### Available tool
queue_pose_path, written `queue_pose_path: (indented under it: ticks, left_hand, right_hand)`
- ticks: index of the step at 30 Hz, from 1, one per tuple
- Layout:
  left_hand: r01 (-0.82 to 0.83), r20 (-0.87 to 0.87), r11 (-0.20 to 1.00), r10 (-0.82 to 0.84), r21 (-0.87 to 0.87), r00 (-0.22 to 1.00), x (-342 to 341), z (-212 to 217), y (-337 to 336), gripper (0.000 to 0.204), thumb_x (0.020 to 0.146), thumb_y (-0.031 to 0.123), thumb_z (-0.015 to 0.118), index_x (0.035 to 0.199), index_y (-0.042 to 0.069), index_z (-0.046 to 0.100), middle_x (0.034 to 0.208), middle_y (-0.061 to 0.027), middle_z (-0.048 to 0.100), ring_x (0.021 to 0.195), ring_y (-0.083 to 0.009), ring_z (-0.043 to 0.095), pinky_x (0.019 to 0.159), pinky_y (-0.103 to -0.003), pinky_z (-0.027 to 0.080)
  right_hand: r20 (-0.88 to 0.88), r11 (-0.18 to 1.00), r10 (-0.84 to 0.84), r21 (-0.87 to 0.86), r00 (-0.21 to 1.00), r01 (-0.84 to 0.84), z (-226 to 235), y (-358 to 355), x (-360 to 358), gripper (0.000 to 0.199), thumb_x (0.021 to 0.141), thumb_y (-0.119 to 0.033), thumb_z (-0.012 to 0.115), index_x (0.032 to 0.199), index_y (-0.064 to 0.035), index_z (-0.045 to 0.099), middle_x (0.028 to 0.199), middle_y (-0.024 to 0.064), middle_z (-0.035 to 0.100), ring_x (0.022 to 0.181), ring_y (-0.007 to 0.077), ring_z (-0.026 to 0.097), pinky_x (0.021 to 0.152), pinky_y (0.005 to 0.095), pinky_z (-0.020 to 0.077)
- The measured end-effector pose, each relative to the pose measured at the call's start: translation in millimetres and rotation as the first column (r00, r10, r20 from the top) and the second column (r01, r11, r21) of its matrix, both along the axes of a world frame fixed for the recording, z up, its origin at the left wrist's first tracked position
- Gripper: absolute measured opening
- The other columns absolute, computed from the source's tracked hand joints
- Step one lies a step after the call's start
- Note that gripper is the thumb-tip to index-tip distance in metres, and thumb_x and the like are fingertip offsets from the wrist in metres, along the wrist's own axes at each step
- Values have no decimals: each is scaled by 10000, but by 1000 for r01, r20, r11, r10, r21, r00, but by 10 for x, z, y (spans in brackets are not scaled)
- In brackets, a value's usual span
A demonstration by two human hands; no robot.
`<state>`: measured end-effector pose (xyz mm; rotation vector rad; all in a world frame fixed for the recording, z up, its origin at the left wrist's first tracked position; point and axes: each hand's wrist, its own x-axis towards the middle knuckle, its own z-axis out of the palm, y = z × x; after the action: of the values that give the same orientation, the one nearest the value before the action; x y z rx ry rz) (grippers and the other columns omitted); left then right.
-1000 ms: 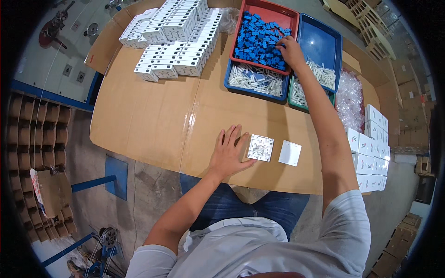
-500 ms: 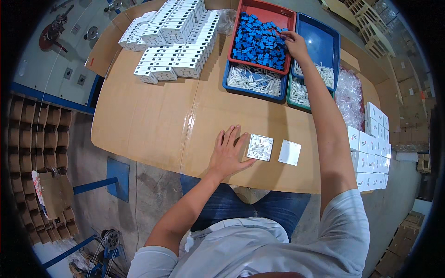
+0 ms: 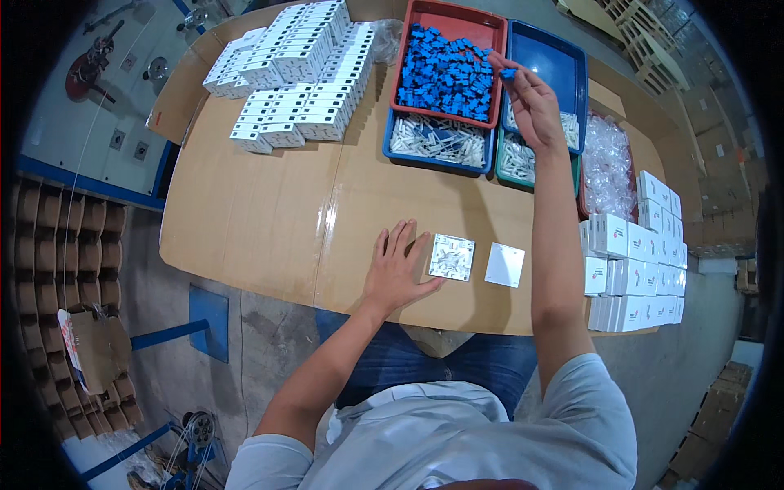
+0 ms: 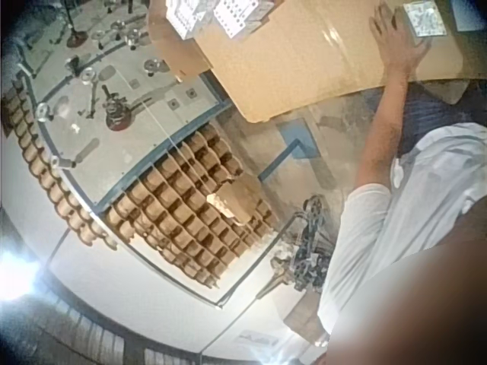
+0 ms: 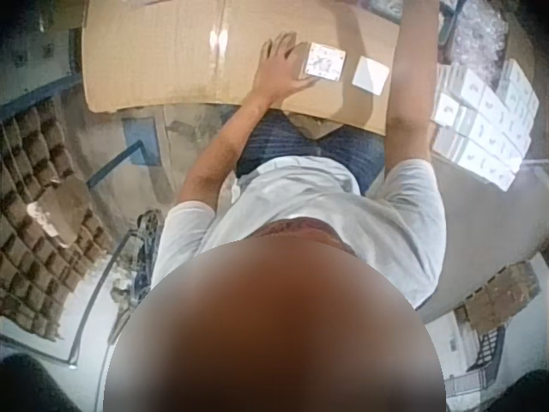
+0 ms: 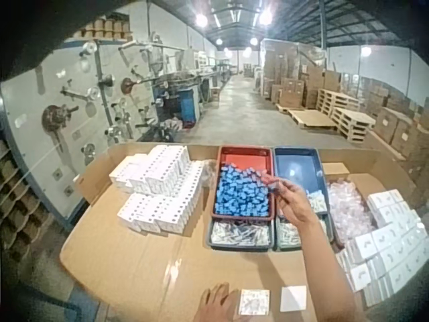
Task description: The person assembles a white plastic electronic device by installing internal components from a bag and snapping on a faceplate.
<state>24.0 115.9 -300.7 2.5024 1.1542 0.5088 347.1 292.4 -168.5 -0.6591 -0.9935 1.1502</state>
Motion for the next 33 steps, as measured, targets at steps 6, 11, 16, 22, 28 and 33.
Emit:
queue_pose_path:
  ticks: [6,11,16,22,28,33]
  left_hand:
    - [-2,-10,1000,3,18,1000,32,-10,-5,879,788,630,747,1450,93,532,1534,-203,422,1486,-366,342,1219,-578,239]
    - [-9,-31,999,10,35,999,33,-50,-18,872,816,674,686,1471,123,520,1540,-206,423,1497,-346,329,1225,-566,228]
    - [-8,1,1000,8,28,1000,42,-34,-29,867,784,621,756,1444,100,545,1534,-210,419,1492,-366,334,1223,-576,227]
    - [-8,-10,1000,8,16,1000,31,-36,-38,868,787,624,753,1444,97,545,1533,-213,416,1492,-366,330,1229,-580,219]
    - [-7,8,1000,6,22,1000,25,-43,-42,871,782,625,753,1441,93,545,1527,-211,421,1482,-375,336,1224,-580,226]
    - [4,-8,1000,-4,0,1000,53,-41,-26,877,773,618,760,1436,85,545,1524,-208,423,1475,-374,340,1224,-574,224]
  right_hand:
    - [-62,997,28,76,998,-23,254,-617,-241,388,1041,-138,596,1391,23,558,1253,225,686,1121,324,712,918,384,634]
    - [-44,995,23,94,999,-18,273,-864,-256,330,1000,-119,660,1296,9,592,1228,230,699,1094,313,725,898,345,635]
    - [-70,997,15,73,997,-10,305,-980,-308,260,1009,-93,645,1249,2,627,1262,231,689,1112,305,720,900,330,638]
    - [-218,989,108,118,970,-84,264,-1034,-368,363,1033,-96,609,1384,-14,573,1230,168,681,1085,265,724,882,321,647]
    - [-413,984,168,124,895,-127,198,-1126,-509,480,1035,-72,596,1488,8,458,1332,198,624,1107,230,708,918,314,638]
    - [-603,937,348,215,718,-274,61,-1304,-562,548,1049,-107,580,1536,30,367,1428,211,549,1122,226,681,970,337,621]
